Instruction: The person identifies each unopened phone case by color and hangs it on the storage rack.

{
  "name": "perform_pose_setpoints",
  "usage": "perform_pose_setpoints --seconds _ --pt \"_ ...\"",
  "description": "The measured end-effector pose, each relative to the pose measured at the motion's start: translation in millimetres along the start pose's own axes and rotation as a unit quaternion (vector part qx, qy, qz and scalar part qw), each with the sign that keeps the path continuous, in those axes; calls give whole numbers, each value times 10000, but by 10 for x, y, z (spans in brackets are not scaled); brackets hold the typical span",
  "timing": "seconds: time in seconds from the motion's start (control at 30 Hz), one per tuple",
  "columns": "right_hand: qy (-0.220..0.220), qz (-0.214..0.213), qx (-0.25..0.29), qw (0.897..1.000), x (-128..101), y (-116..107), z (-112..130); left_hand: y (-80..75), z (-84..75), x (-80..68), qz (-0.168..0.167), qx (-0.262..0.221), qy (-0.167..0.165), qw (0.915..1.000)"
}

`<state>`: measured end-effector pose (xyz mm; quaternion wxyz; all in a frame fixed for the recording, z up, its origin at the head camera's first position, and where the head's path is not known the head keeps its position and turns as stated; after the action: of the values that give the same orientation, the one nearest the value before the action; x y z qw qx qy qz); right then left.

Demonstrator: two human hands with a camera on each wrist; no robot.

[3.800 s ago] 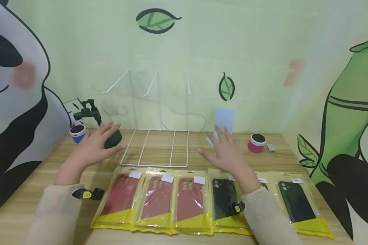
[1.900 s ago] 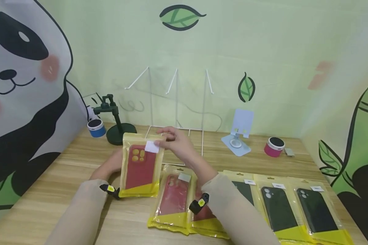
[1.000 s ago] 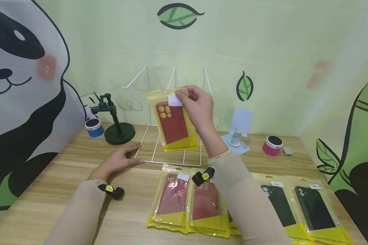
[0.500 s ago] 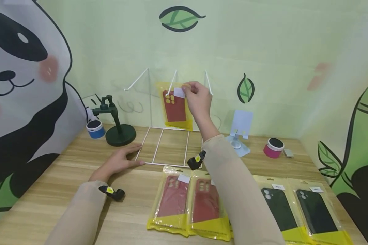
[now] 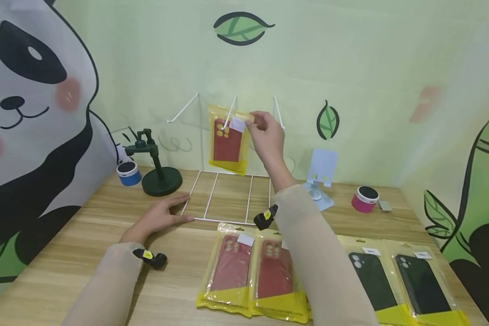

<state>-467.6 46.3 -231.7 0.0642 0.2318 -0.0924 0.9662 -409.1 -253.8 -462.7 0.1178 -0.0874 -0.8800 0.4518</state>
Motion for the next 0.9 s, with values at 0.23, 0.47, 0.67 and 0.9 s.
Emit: perform_pose_setpoints --seconds 0.23,0.47,0.67,0.9 --pt "-10 600 -67 9982 -260 -123 -226 20 14 7 -3 -38 -2 10000" --pt "-22 1479 438 9880 -787 -105 -511 2 2 -7 -27 -10 -69 10000" --pt "365 3233 -710 9429 -1477 160 -968 25 -35 0 32 8 -22 10000" --pt "-691 4096 -2349 8788 -1819 298 -1222 -3 -24 4 -38 29 -51 10000"
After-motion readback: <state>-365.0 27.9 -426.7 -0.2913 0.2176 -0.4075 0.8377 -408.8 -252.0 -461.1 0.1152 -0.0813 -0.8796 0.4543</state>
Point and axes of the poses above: each hand's wrist, its own x-axis towards the middle knuckle, its own y-axis out of the palm, z = x × y, the point moved 10 cm from there along x, towards the middle knuckle, and after that the axes turned 1 degree about x, right-handed, at the moved point
